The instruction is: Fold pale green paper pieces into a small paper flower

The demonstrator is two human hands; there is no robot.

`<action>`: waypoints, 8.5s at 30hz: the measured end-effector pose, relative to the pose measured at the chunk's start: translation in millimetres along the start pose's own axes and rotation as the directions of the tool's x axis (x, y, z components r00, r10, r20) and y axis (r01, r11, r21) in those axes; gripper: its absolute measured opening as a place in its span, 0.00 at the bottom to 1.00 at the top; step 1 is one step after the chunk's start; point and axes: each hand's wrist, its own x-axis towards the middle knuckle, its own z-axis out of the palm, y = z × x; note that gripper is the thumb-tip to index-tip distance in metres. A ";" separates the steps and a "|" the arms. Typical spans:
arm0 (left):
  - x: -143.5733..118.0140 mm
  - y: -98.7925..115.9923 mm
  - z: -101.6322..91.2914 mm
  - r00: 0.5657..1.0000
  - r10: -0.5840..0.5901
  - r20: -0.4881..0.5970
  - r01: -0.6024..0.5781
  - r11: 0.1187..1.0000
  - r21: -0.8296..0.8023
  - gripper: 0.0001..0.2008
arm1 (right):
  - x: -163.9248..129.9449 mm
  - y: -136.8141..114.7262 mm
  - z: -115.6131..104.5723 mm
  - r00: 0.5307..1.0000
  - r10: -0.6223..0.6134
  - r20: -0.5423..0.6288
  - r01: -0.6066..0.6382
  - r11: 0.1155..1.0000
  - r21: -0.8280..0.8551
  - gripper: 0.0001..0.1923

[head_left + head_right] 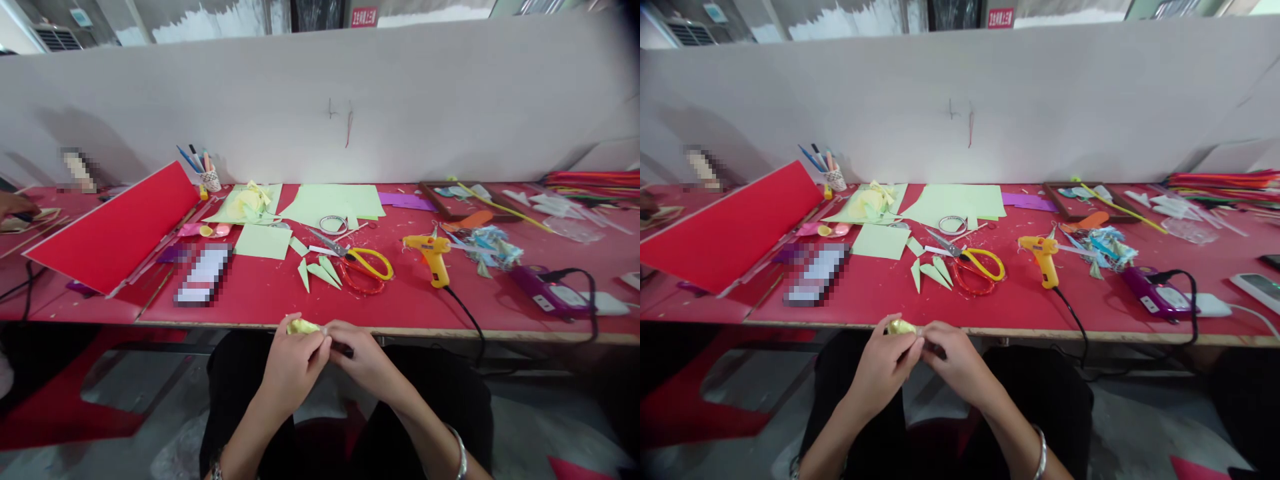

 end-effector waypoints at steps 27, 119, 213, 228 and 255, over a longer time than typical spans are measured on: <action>-2.5 -26.8 4.0 0.977 0.056 0.203 -0.084 0.987 0.134 0.18 | -1.1 12.0 -0.7 0.994 0.110 0.017 -0.111 0.966 0.232 0.04; 16.7 -194.3 -83.5 0.791 -0.380 -0.481 0.524 0.826 0.209 0.18 | -3.4 25.4 -21.6 0.951 0.306 -0.040 -0.291 0.932 0.214 0.07; 45.3 -200.0 -90.2 0.692 -0.597 -0.406 0.556 0.799 -0.228 0.10 | 64.7 62.4 -62.3 0.890 0.299 -0.345 -0.043 0.808 0.587 0.18; 2.7 -264.3 -146.3 0.687 -0.487 -0.540 0.713 0.597 0.369 0.20 | 66.0 60.1 -62.6 0.866 0.292 -0.407 -0.001 0.814 0.581 0.09; 31.2 -8.0 -46.5 0.999 0.018 -0.048 -0.028 0.976 -0.214 0.09 | 19.6 -13.8 -41.0 0.871 -0.394 -0.292 0.376 0.919 -0.119 0.09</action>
